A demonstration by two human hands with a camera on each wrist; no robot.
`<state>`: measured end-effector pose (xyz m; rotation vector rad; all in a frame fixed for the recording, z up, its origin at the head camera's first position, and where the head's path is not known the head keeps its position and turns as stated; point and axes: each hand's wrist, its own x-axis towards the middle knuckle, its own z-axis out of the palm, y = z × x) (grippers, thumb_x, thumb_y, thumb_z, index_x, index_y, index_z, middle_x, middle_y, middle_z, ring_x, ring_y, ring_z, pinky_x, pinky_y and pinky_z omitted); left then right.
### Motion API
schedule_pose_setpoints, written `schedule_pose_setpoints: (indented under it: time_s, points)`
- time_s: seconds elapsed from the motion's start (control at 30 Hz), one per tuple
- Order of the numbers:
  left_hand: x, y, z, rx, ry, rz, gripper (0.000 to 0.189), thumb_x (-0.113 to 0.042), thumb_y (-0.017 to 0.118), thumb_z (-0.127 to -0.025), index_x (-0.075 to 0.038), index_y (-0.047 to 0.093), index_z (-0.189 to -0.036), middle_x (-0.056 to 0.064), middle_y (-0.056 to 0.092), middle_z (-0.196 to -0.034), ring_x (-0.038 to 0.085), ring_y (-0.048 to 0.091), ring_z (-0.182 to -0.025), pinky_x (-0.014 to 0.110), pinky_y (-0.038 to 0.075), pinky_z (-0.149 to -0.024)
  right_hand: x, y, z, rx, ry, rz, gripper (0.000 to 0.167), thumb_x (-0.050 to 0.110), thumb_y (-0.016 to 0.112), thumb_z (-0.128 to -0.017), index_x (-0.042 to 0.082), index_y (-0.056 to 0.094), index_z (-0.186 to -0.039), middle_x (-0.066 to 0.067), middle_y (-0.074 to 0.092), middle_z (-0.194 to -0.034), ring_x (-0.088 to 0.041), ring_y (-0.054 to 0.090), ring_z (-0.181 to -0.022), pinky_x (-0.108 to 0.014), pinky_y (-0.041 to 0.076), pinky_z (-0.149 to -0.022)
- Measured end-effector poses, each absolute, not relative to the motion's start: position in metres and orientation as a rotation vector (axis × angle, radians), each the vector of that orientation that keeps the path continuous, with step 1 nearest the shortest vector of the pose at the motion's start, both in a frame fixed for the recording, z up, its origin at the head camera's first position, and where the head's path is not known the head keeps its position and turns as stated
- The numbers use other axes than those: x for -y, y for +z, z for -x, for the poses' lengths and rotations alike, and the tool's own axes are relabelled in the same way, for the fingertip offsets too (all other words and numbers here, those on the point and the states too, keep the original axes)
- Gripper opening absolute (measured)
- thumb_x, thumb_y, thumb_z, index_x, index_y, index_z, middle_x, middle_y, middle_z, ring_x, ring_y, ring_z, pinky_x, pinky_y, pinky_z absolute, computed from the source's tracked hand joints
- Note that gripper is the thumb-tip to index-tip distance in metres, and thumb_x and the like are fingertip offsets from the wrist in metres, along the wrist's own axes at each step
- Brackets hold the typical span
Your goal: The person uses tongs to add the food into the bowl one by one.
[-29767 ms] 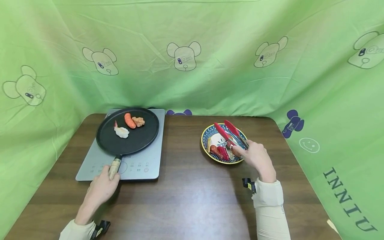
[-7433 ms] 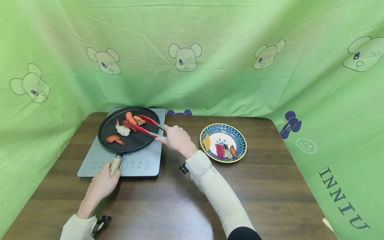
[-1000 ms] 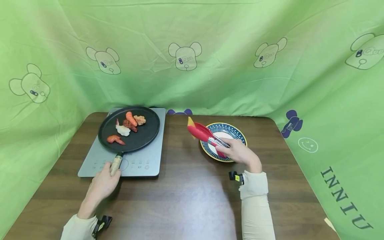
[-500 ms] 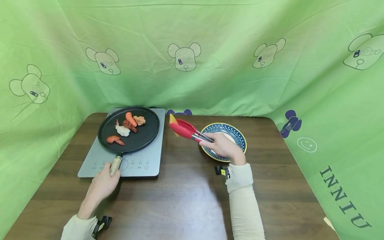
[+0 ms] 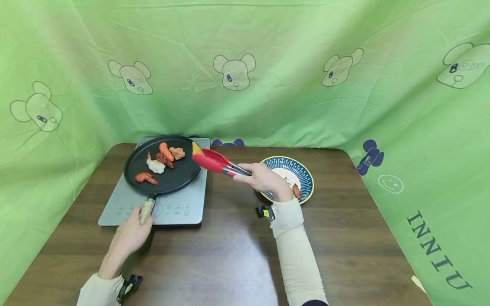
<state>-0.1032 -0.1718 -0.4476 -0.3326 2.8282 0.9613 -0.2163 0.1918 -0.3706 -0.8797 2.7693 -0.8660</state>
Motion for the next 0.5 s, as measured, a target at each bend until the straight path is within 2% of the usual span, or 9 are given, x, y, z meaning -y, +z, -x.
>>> schedule_pose_setpoints:
  time_s: [0.13, 0.3, 0.5]
  points:
    - [0.172, -0.448, 0.103, -2.827, 0.969, 0.334, 0.051, -0.03, 0.044, -0.091, 0.0, 0.033, -0.131, 0.012, 0.049, -0.071, 0.024, 0.046, -0.053, 0.036, 0.035, -0.045, -0.177, -0.368, 0.221, -2.731, -0.849, 0.914, 0.041, 0.037, 0.056, -0.094, 0.012, 0.058, -0.127, -0.001, 0.057, -0.082, -0.015, 0.05, -0.067, -0.032, 0.041, -0.065]
    - [0.172, -0.448, 0.103, -2.829, 0.96, 0.333, 0.052, -0.031, 0.044, -0.091, 0.0, 0.033, -0.131, 0.012, 0.049, -0.072, 0.024, 0.047, -0.053, 0.036, 0.035, -0.045, -0.162, -0.367, 0.226, -2.655, -0.872, 0.891, 0.044, 0.039, 0.056, -0.094, 0.015, 0.056, -0.13, -0.002, 0.055, -0.072, -0.012, 0.047, -0.055, -0.03, 0.04, -0.056]
    - [0.173, -0.447, 0.102, -2.823, 0.962, 0.328, 0.051, -0.03, 0.043, -0.091, 0.0, 0.032, -0.131, 0.012, 0.048, -0.071, 0.024, 0.046, -0.053, 0.036, 0.034, -0.045, -0.148, -0.369, 0.231, -2.64, -0.87, 0.933, 0.038, 0.039, 0.056, -0.093, 0.017, 0.059, -0.124, -0.001, 0.058, -0.074, -0.011, 0.049, -0.058, -0.029, 0.042, -0.057]
